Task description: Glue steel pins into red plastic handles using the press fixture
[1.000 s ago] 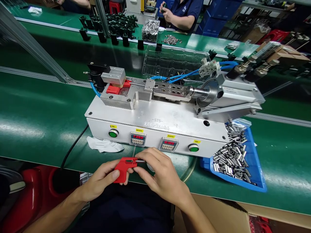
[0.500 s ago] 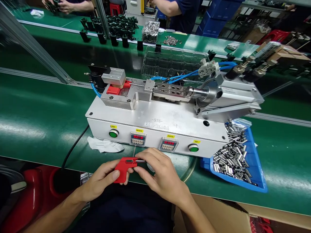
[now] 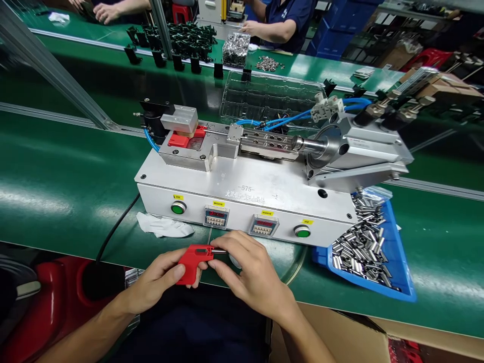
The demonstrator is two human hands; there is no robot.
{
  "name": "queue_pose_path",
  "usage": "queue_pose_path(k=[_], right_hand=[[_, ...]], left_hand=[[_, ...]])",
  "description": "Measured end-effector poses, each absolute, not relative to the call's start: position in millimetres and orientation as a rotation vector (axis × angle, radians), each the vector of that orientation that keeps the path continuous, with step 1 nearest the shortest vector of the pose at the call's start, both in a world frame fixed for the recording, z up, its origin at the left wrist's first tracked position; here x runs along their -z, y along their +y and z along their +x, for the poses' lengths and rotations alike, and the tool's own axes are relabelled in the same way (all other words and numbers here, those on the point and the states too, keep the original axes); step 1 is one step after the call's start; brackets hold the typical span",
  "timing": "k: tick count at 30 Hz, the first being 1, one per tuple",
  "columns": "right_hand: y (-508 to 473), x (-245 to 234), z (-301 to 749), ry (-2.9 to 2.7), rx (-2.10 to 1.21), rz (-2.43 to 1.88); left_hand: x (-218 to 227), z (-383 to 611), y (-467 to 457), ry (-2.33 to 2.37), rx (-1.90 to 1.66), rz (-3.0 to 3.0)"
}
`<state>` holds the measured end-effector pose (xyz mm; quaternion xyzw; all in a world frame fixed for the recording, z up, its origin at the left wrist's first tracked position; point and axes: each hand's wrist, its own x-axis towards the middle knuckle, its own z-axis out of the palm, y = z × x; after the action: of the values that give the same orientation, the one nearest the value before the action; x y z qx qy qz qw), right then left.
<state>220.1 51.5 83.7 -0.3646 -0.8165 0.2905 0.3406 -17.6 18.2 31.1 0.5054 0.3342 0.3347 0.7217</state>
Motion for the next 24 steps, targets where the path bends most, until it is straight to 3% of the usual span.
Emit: queue_pose_path(k=[24], right_hand=[[53.8, -81.2, 220.1, -2.103, -0.760, -0.928]], left_hand=[[-30.4, -14.3, 19.9, 0.692, -0.780, 1.029]])
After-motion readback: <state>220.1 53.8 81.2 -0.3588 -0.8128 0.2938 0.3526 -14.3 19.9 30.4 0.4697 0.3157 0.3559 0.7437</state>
